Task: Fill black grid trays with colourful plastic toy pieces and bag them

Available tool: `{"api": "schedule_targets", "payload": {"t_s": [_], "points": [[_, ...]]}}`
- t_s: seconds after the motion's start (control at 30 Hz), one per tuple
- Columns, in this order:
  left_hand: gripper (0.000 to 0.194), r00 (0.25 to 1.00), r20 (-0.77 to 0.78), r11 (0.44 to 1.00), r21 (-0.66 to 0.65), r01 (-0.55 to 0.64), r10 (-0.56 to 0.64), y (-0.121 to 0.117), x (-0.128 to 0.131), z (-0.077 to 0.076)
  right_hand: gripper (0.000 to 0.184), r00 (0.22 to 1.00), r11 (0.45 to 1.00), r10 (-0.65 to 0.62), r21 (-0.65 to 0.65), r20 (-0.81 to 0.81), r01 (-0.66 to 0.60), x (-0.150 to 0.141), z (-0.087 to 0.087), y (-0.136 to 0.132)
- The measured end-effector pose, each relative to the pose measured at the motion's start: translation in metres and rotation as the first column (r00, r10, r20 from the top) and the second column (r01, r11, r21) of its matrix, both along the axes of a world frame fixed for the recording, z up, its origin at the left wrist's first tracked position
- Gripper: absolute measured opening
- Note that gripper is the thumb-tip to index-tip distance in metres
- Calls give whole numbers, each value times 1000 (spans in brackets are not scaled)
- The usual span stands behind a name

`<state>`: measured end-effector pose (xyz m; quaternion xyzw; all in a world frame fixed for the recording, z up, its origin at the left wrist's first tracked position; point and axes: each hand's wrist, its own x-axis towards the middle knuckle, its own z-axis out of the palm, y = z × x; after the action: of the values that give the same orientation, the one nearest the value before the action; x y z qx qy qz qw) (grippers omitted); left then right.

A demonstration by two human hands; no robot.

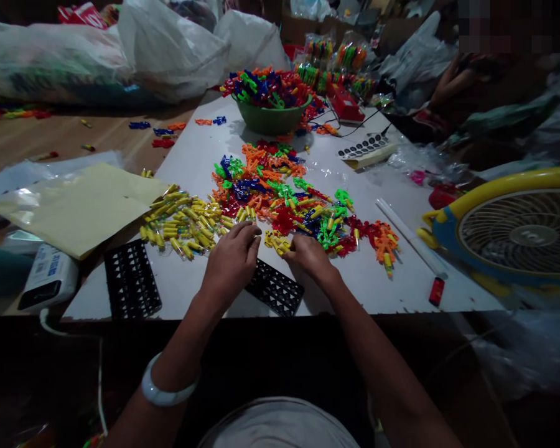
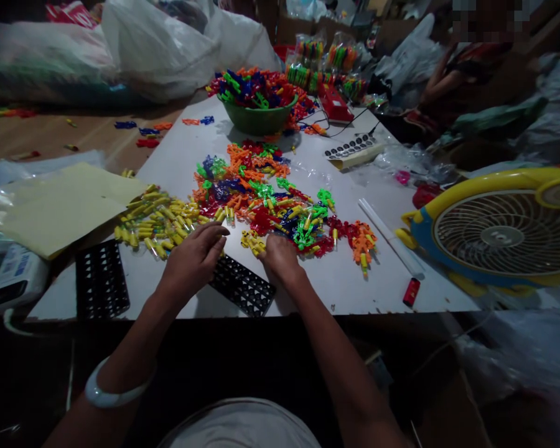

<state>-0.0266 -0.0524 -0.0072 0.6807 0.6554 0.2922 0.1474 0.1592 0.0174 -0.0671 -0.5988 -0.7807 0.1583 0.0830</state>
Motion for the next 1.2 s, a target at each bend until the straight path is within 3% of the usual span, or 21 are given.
{"api": "schedule_targets", "payload": {"t_s": [0.1,0.2,0.27,0.33,0.4,0.57,0.67,0.73,0.83,0.9,0.97,1.1,1.2], "points": [[30,1000,18,1000,-3,8,-8,0,0,-1,9,952,996,-30,-93,-306,1,-10,-4,-6],[30,1000,31,1000,6,1,-1,0,0,-1,16,712,965,-140,-255,-688,-56,-24,-11,-15],[30,999,35,1000,6,-12,12,0,0,-1,20,565,949,-161,-285,-809,-137,-35,-17,-23],[31,999,42,1000,2,-15,15,1,0,-1,22,506,934,-140,-283,-851,-218,-43,-24,-30],[31,999,49,1000,-4,-8,8,1,0,-1,20,530,932,-102,-267,-842,-244,-47,-29,-37],[35,998,67,1000,15,1,-2,1,0,-2,14,738,988,62,-66,-672,-143,-54,-26,-50],[40,995,101,1000,13,12,-13,3,-1,-1,13,798,993,87,-10,-597,-115,-57,-23,-53],[40,993,121,1000,3,9,-9,4,-3,-1,14,756,992,36,-69,-653,-106,-55,-26,-52],[41,989,147,1000,2,2,-2,5,-5,-1,19,612,977,-49,-165,-789,-135,-49,-34,-48],[42,988,152,1000,4,2,-3,5,-5,-1,20,579,974,-39,-160,-814,-159,-48,-37,-47],[42,989,150,1000,3,5,-6,5,-6,-2,20,632,978,19,-117,-775,-174,-51,-36,-49],[42,994,102,999,0,44,-44,5,-5,-3,16,833,995,78,-10,-548,-100,-68,-29,-61],[41,998,34,999,-10,50,-50,5,-4,-4,14,870,991,126,26,-477,-130,-72,-23,-62]]}}
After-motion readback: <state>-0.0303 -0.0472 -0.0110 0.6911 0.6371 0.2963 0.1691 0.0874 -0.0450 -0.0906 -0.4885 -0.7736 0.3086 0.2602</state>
